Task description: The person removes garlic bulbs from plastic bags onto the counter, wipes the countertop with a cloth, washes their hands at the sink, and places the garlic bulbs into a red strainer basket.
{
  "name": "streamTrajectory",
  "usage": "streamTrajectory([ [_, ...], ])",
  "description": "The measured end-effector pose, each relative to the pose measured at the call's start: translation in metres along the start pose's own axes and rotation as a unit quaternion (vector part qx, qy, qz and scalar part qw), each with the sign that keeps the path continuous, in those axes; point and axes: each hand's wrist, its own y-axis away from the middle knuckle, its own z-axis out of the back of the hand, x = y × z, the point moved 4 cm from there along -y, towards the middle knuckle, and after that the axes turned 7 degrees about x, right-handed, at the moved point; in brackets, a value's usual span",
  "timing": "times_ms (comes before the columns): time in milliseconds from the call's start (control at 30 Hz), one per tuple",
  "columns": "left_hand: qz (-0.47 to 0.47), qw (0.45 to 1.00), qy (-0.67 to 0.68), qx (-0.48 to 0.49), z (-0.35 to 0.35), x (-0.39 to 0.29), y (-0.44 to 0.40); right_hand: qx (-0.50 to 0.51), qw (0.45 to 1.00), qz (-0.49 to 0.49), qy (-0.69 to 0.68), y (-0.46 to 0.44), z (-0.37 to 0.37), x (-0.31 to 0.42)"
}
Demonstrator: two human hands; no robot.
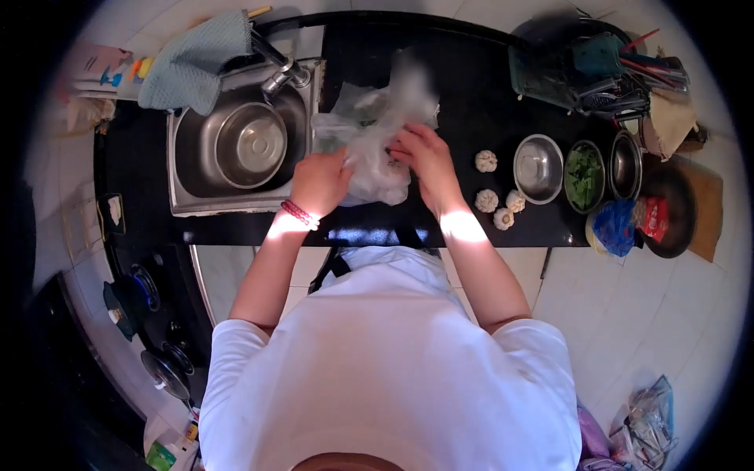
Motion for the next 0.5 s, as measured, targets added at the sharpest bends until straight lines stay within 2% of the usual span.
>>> streamTrajectory([
  [33,0.002,1.000,0.011,0.011,0.001,0.002,-0.002,-0.018,0.991,0.039,0.125,0.007,0.005,0.007],
  [133,-0.021,0.998,0.049,0.045,0.006,0.011,-0.008,-0.045,0.923,0.135,0.357,0.004,0.026,0.008],
  [233,-0.027,0.992,0.045,0.113,0.012,0.012,-0.014,-0.186,0.804,0.256,0.504,-0.004,0.023,0.035],
  [333,-0.040,0.986,0.001,0.164,0.012,0.004,-0.019,-0.220,0.720,0.305,0.583,-0.032,0.027,0.032],
  [367,-0.053,0.983,-0.019,0.174,0.008,0.003,-0.021,-0.194,0.720,0.318,0.586,-0.041,0.030,0.028],
  [500,-0.063,0.973,-0.115,0.192,0.002,-0.006,-0.033,-0.120,0.850,0.248,0.449,-0.046,0.025,0.032],
])
